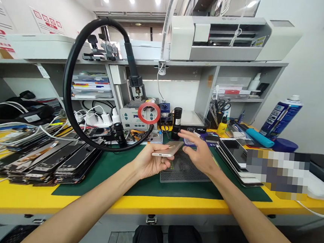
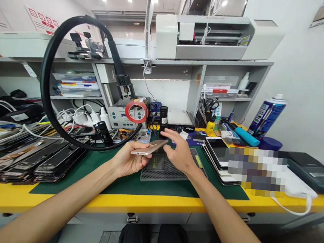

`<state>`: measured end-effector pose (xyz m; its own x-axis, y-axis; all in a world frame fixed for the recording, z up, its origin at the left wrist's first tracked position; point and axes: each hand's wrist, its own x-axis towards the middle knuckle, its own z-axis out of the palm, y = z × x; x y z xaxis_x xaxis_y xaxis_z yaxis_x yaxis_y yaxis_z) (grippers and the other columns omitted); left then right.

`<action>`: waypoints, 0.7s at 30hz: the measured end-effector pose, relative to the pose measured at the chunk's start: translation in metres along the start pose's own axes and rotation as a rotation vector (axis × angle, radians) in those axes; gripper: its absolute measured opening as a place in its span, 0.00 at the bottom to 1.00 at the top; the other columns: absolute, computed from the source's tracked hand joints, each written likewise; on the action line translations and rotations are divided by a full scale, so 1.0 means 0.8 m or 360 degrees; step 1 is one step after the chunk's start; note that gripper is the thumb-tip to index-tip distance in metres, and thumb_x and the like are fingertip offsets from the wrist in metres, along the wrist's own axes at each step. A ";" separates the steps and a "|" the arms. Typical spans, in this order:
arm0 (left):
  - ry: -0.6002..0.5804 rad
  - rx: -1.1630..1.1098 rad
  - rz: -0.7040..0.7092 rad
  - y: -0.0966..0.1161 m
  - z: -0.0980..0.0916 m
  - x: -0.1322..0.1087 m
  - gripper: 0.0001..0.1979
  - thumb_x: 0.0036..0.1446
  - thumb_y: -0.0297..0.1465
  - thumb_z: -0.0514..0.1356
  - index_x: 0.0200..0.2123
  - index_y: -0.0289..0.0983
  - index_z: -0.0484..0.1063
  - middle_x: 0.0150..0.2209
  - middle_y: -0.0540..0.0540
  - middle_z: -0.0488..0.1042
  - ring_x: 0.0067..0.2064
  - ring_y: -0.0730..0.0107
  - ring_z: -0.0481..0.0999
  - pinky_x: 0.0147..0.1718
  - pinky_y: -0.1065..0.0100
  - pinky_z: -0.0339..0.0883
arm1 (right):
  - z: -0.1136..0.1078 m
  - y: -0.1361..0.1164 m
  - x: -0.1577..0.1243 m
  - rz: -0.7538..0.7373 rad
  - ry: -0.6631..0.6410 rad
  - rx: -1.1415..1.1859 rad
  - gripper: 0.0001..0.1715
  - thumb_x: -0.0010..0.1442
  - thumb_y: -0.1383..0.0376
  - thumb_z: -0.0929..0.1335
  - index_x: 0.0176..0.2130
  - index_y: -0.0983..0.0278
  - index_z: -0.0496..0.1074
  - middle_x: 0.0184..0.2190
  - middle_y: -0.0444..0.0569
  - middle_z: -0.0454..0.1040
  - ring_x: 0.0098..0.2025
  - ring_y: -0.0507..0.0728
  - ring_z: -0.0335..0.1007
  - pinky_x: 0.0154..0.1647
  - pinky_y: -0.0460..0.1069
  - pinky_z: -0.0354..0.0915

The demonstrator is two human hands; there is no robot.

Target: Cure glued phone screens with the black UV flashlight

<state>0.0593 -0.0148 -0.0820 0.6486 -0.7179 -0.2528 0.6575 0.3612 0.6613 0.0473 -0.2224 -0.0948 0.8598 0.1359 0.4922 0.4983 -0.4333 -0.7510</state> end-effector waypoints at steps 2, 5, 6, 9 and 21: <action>0.0009 0.0016 -0.0017 0.003 -0.003 -0.001 0.13 0.63 0.27 0.51 0.41 0.23 0.72 0.26 0.38 0.79 0.23 0.64 0.80 0.19 0.72 0.74 | 0.003 -0.003 -0.005 -0.0209 -0.0096 -0.0142 0.26 0.56 0.69 0.66 0.54 0.58 0.75 0.57 0.44 0.70 0.62 0.58 0.65 0.67 0.56 0.59; 0.0002 0.0064 -0.0030 0.007 -0.005 -0.004 0.16 0.63 0.30 0.51 0.40 0.23 0.73 0.26 0.37 0.79 0.23 0.62 0.80 0.18 0.70 0.73 | 0.011 -0.001 -0.010 -0.0412 -0.0169 -0.0339 0.22 0.62 0.67 0.65 0.54 0.59 0.74 0.51 0.45 0.75 0.53 0.58 0.73 0.58 0.55 0.68; 0.0003 0.0127 -0.0007 0.008 -0.004 -0.005 0.19 0.64 0.34 0.51 0.40 0.23 0.74 0.27 0.36 0.79 0.23 0.59 0.80 0.18 0.67 0.73 | 0.013 0.001 -0.011 -0.0456 -0.0147 -0.0396 0.21 0.64 0.66 0.64 0.55 0.59 0.73 0.51 0.46 0.75 0.51 0.57 0.74 0.55 0.54 0.70; 0.0186 0.0594 0.0310 0.003 0.003 -0.010 0.29 0.64 0.49 0.49 0.35 0.28 0.74 0.25 0.37 0.76 0.24 0.56 0.78 0.19 0.63 0.72 | 0.019 0.005 -0.013 -0.0568 -0.0013 -0.0556 0.20 0.68 0.65 0.61 0.56 0.62 0.72 0.51 0.49 0.75 0.50 0.56 0.74 0.51 0.51 0.71; 0.0379 0.2004 0.1610 -0.031 0.031 -0.023 0.18 0.62 0.39 0.61 0.52 0.38 0.69 0.55 0.40 0.68 0.57 0.58 0.68 0.57 0.63 0.60 | 0.050 -0.002 -0.033 -0.0794 0.0366 -0.1101 0.12 0.64 0.65 0.60 0.29 0.64 0.62 0.23 0.47 0.66 0.22 0.51 0.61 0.21 0.48 0.47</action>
<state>0.0218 -0.0252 -0.0764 0.7160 -0.3578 0.5994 -0.6813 -0.1713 0.7117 0.0280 -0.1897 -0.1245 0.4794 0.3025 0.8238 0.5662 -0.8239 -0.0269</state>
